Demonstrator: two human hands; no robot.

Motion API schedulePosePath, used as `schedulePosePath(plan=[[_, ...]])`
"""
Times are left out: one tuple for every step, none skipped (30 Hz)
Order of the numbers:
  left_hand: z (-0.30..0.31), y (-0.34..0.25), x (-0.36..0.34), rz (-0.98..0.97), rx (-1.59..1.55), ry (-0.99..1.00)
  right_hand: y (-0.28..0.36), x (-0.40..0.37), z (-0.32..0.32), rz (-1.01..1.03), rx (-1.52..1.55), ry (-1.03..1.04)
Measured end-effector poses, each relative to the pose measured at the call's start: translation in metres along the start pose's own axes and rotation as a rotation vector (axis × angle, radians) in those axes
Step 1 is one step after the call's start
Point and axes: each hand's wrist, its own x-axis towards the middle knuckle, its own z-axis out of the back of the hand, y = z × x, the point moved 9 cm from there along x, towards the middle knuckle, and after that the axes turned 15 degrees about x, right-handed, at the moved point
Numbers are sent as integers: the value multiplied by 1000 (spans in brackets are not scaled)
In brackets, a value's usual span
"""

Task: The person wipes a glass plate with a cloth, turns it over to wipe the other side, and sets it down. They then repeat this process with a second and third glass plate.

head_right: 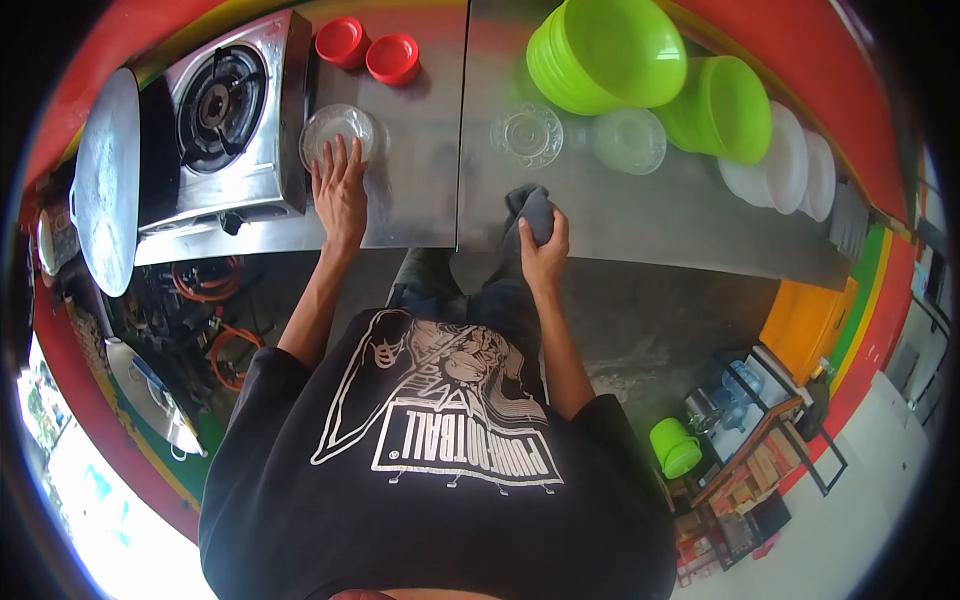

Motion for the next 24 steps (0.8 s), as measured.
schedulePosePath(plan=[[-1,1,1,-18,-8,-7,6,-5,0,-18,39,-9],[-3,2,0,-31,-16,-14,12,-8,0,-33,77,-13],[0,2,2,-40,-22,-18,13,-10,-1,-56,115,-5],[4,1,1,-54,-41,-44,13,-14,-3,-83,153,10],[3,1,0,-57,-59,-37,12,-19,-6,-114,191,30],[4,0,-1,-57,-73,-26,13,-23,-9,-131,226,20],[5,1,0,-58,-83,-19,16,-26,-11,-137,232,27],[8,2,0,-73,-65,-36,19,-29,-13,-141,239,33],[11,4,0,-74,-75,-56,21,-30,-18,-147,248,36],[13,3,0,-81,-87,-72,22,-28,-21,-129,267,39],[13,4,-2,-90,-102,-84,22,-30,-23,-114,281,37],[18,5,-1,-86,-129,-105,25,-31,-23,-100,292,35],[23,7,-1,-73,-164,-127,24,-34,-25,-131,340,41],[27,8,0,-59,-198,-149,23,-35,-26,-161,388,49],[34,11,3,-40,-233,-174,25,-34,-30,-187,435,62],[43,14,5,-31,-253,-230,28,-34,-34,-206,512,63],[48,16,8,-9,-327,-238,30,-33,-37,-228,589,65],[52,21,10,14,-402,-244,34,-35,-42,-251,664,68],[63,25,13,37,-478,-249,43,-34,-47,-238,715,71],[70,28,14,76,-605,-211,51,-33,-52,-224,765,74],[80,26,16,111,-689,-142,63,-30,-54,-211,814,78],[88,25,17,146,-774,-70,82,-28,-59,-177,833,100],[93,24,15,184,-857,4,98,-25,-62,-144,848,99],[94,19,14,181,-894,109,112,-23,-66,-112,862,100]])
